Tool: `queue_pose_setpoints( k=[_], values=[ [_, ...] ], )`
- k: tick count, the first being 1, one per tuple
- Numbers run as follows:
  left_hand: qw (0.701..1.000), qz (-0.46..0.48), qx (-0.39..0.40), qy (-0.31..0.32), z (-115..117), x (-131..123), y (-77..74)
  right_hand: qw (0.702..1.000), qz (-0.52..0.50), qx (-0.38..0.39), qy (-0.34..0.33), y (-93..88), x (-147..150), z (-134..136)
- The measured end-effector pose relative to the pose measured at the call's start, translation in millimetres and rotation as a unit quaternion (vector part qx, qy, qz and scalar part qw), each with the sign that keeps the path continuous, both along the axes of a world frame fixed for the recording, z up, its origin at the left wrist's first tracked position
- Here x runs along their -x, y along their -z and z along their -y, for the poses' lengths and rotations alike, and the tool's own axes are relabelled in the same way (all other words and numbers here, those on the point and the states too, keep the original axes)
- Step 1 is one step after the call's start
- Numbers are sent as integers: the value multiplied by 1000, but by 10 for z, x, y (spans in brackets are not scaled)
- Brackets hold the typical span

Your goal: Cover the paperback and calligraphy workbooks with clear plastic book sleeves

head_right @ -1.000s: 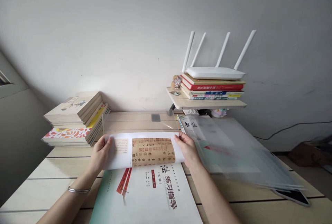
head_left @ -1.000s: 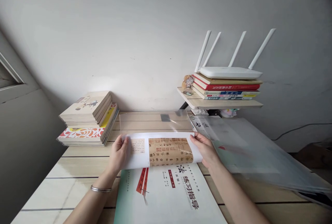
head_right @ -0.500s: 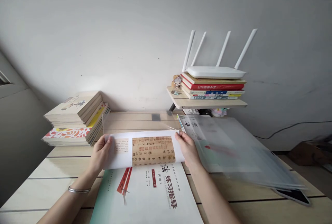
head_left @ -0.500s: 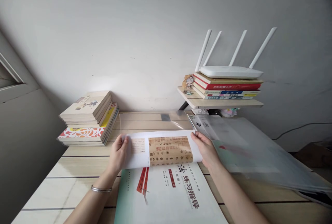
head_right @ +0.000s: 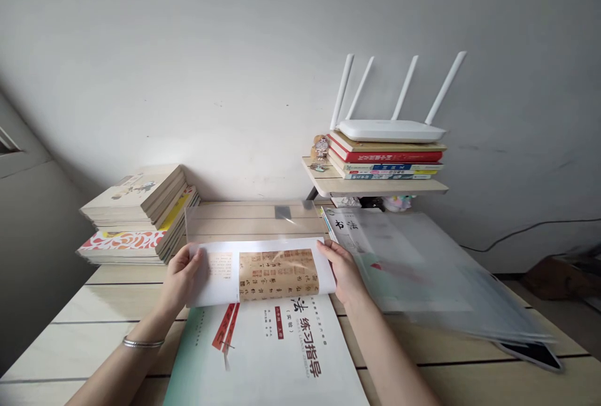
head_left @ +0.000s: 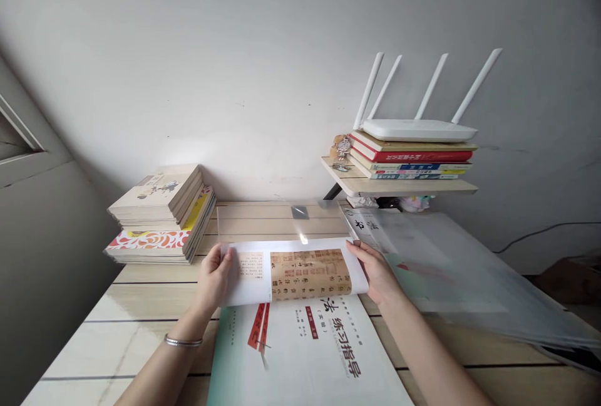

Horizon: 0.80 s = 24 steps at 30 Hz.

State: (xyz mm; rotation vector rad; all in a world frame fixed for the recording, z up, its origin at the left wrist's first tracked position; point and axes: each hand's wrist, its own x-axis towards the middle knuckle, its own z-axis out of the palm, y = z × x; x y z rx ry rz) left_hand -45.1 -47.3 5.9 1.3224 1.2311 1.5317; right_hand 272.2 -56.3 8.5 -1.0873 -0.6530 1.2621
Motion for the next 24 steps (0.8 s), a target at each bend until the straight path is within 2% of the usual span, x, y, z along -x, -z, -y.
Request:
queue_pose_setpoints(
  k=[4, 9, 11, 16, 24],
  values=[
    [1000, -1, -10, -6, -2, 1, -16, 997, 74, -27, 27, 37, 22, -19],
    [997, -53, -18, -54, -26, 4, -1, 966, 228, -78, 89, 72, 53, -35],
    [995, -72, -10, -68, -41, 6, 15, 966, 229, -83, 87, 68, 43, -31],
    [993, -84, -2, -83, -54, 13, 24, 987, 147, -58, 15, 50, 19, -12],
    [999, 9, 29, -17, 0, -5, -96, 965, 223, -103, 95, 164, 40, -69]
  ],
)
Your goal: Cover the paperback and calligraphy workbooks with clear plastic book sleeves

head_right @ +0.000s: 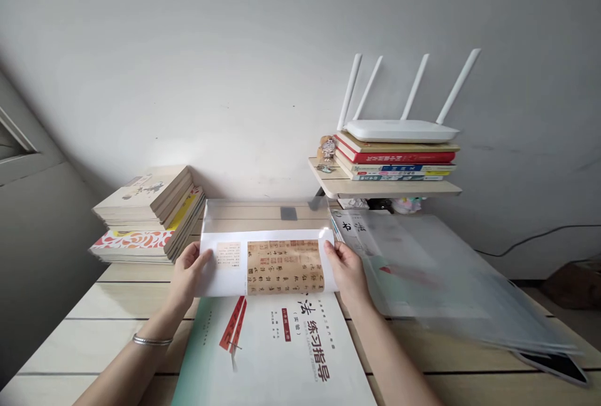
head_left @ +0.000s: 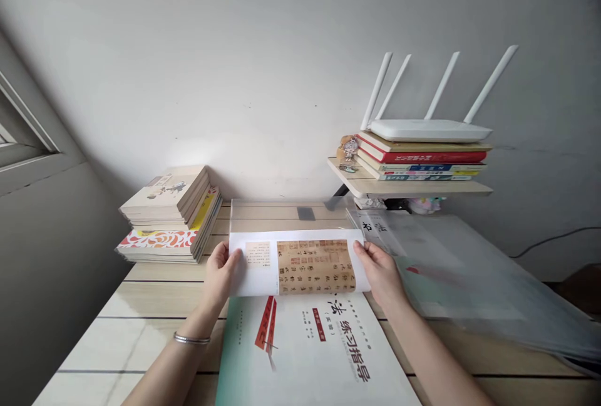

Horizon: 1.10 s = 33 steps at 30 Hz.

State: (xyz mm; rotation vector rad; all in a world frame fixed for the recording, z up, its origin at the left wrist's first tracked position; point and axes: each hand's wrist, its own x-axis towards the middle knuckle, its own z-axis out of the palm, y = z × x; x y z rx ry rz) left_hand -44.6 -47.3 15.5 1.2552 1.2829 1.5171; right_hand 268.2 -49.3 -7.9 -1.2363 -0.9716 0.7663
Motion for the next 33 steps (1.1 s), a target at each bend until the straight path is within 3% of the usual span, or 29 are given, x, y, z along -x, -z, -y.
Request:
queue_pose_setpoints(
  k=[5, 12, 18, 28, 30, 33],
  values=[
    [1000, 15, 21, 0, -21, -13, 40, 1000, 8, 6, 15, 36, -4, -17],
    [999, -42, 14, -27, -41, 9, 114, 1000, -2, 0, 25, 42, 7, -5],
    [1000, 10, 2, 12, -9, -6, 67, 1000, -3, 7, 13, 39, -9, -8],
    [999, -34, -3, -32, -28, -18, 128, 998, 10, 14, 61, 27, 27, 15],
    [998, -41, -6, -40, -40, -18, 146, 999, -21, 16, 47, -5, 29, 18],
    [997, -46, -9, -55, -50, -17, 160, 997, -63, 24, -41, -50, 17, 26]
  ],
)
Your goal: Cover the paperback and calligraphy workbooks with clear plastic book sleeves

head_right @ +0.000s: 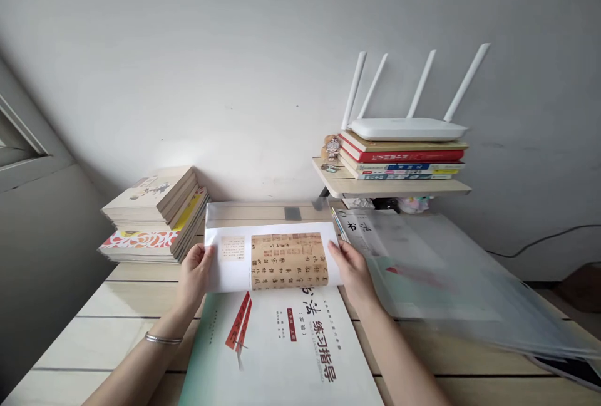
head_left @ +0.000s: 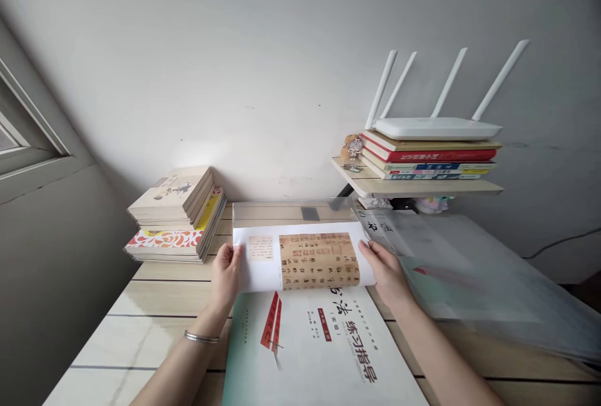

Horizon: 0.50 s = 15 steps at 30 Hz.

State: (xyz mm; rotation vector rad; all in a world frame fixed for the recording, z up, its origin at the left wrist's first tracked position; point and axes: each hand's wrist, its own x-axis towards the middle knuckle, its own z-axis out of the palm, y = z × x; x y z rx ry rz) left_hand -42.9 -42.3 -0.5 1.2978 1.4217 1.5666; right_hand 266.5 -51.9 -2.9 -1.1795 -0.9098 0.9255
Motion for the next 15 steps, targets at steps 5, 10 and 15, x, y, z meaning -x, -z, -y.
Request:
queue_pose_setpoints(
  k=[5, 10, 15],
  values=[
    [999, 29, 11, 20, 29, 6, -49, 1000, 13, 0, -26, 3, -22, 3],
    [997, 46, 49, 24, 60, 7, -119, 999, 46, -6, 2, 62, -11, -21],
    [997, 54, 42, 24, 41, -15, -88, 997, 78, -8, 28, 136, -11, -45]
  ],
)
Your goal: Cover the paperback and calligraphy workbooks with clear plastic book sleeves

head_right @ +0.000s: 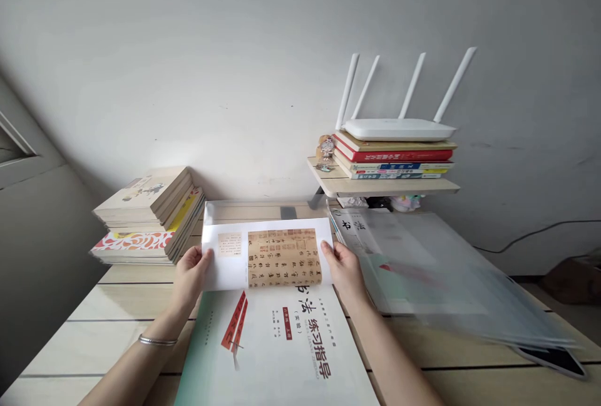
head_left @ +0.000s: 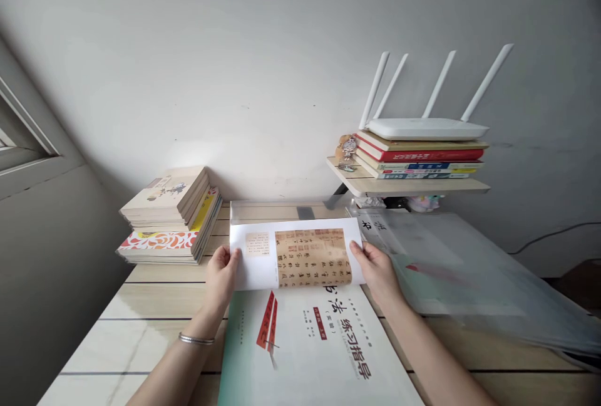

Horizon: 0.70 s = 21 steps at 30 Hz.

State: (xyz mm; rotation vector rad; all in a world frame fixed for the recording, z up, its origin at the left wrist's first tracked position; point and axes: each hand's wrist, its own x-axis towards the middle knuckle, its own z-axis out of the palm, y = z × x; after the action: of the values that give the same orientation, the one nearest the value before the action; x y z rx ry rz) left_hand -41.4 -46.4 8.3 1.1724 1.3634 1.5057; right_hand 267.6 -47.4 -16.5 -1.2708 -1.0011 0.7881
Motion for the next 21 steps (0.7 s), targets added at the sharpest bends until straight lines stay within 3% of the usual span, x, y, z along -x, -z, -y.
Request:
queue_pose_setpoints(
  k=[7, 13, 21],
  values=[
    [996, -71, -22, -40, -20, 1, 80, 1000, 3, 14, 19, 50, -12, -2],
    [998, -43, -39, -29, -33, -15, 110, 996, -69, 2, -52, -45, 13, 32],
    [999, -20, -25, -6, 3, -16, 110, 994, -102, 19, -34, -13, 32, 18]
  ],
)
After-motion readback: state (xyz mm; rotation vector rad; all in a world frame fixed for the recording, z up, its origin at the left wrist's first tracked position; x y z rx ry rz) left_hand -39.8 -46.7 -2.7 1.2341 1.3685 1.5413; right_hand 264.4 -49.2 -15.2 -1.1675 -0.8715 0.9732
